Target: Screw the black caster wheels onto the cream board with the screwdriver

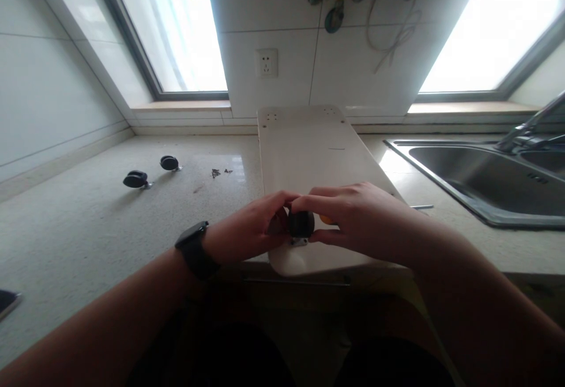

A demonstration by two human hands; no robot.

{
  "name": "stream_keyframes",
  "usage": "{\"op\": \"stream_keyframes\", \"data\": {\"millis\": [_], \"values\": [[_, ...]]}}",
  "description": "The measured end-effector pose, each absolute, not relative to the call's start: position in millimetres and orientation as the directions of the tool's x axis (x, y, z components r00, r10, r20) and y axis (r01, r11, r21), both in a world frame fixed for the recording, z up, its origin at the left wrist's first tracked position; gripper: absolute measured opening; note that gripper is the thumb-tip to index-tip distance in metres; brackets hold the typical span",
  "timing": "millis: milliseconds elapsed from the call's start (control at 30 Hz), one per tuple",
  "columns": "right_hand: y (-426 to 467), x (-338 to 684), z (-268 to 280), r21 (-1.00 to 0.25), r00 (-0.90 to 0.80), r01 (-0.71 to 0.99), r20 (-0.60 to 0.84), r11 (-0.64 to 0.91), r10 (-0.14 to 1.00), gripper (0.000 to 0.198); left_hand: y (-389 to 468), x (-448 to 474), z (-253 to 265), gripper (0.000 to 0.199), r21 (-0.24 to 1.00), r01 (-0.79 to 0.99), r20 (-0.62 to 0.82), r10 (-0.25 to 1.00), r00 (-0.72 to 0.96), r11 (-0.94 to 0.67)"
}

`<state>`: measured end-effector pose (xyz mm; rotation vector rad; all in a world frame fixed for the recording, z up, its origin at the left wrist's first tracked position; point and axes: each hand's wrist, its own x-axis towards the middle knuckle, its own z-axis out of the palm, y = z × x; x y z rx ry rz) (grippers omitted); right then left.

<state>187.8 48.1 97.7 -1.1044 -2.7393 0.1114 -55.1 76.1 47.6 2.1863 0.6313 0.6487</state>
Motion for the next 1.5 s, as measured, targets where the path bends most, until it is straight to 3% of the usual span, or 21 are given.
{"op": "stream_keyframes", "data": {"millis": [633, 1400, 1500], "values": [[51, 187, 100, -0.174, -0.712, 0.67, 0.125, 0.722, 0.691, 0.037, 77, -55, 51, 0.043, 0.758, 0.255, 0.242, 0.622, 0.745, -0.6], [47, 184, 106, -0.213, -0.71, 0.664, 0.121, 0.717, 0.693, 0.032, 64, -45, 59, 0.043, 0.678, 0.347, 0.267, 0.657, 0.706, -0.648], [46, 185, 106, -0.228, -0.711, 0.66, 0.119, 0.716, 0.693, 0.031, 66, -49, 58, 0.051, 0.668, 0.319, 0.267, 0.617, 0.741, -0.672]]}}
